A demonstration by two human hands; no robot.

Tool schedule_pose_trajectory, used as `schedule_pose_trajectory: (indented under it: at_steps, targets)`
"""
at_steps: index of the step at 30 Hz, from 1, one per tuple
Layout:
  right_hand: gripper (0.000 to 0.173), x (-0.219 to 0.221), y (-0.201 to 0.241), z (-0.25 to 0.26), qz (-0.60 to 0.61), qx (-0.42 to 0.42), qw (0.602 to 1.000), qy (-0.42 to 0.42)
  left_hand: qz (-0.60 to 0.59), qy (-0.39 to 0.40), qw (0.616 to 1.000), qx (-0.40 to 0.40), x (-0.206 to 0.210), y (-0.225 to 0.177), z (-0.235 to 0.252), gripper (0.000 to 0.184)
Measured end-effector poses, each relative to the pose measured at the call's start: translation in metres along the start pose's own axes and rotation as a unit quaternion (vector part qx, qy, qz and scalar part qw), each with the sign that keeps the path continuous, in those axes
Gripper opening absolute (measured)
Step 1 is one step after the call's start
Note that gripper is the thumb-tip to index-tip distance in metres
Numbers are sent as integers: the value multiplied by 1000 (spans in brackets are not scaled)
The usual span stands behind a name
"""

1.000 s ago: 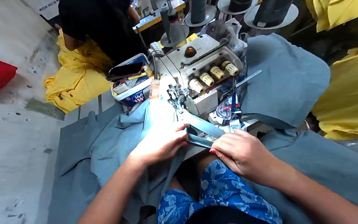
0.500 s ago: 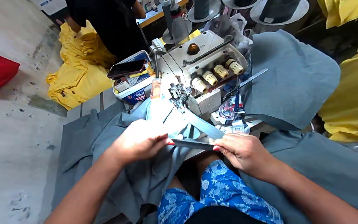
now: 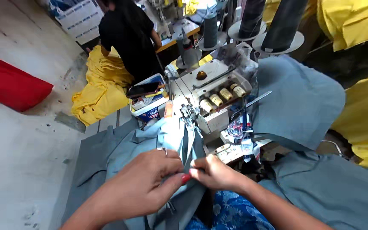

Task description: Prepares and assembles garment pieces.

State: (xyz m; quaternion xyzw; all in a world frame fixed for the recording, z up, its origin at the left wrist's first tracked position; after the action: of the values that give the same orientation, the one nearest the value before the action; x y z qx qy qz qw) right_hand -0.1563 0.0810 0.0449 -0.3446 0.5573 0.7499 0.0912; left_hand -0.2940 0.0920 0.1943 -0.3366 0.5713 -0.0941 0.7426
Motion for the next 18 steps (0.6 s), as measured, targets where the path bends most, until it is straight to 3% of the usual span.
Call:
schedule_pose_trajectory:
  at_steps: [2, 5, 7, 9, 10, 11, 13, 14, 16, 17, 18]
  targets:
    - [28, -12, 30, -20, 36, -139, 989, -19, -153, -21, 988, 1, 9, 10, 14, 36]
    - [25, -36, 72, -41, 29, -317, 946, -67, -138, 67, 988, 1, 21, 14, 29, 56]
    - [19, -46, 70, -45, -27, -309, 930, -194, -33, 152, 988, -7, 14, 3, 24, 64]
    - [18, -38, 44, -41, -95, -186, 909, -362, 129, 173, 976, -20, -4, -8, 13, 63]
    - [25, -22, 30, -36, -101, -117, 908, -390, 197, 170, 965, -38, -13, -14, 8, 60]
    - [35, 1, 20, -30, -82, -65, 920, -377, 249, 163, 953, -53, -19, -20, 7, 55]
    - [59, 49, 24, -7, -15, -7, 975, -222, 319, 160, 933, -50, -17, -36, 14, 43]
    - [60, 61, 38, 8, -1, 2, 990, -141, 345, 160, 924, -45, -11, -42, 19, 38]
    - [47, 44, 72, 46, -39, 31, 998, 41, 389, 159, 903, -86, -4, -44, 27, 27]
    - [45, 34, 82, 64, -60, 38, 994, 84, 392, 147, 900, -124, -9, -37, 25, 24]
    - [42, 35, 82, 80, -76, 29, 994, 67, 392, 120, 901, -143, -20, -26, 20, 23]
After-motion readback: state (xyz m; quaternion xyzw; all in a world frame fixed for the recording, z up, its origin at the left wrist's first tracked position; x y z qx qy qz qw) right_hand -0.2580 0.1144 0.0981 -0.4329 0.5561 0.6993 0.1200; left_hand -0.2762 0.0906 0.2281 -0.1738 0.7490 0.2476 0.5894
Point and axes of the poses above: each hand's wrist, its own z-axis towards the middle knuckle, its own x-axis out of the palm, y = z × x, the point moved 5 cm from there along z, towards the middle knuckle, and after that the axes turned 14 degrees about -z, right-handed, at the moved point
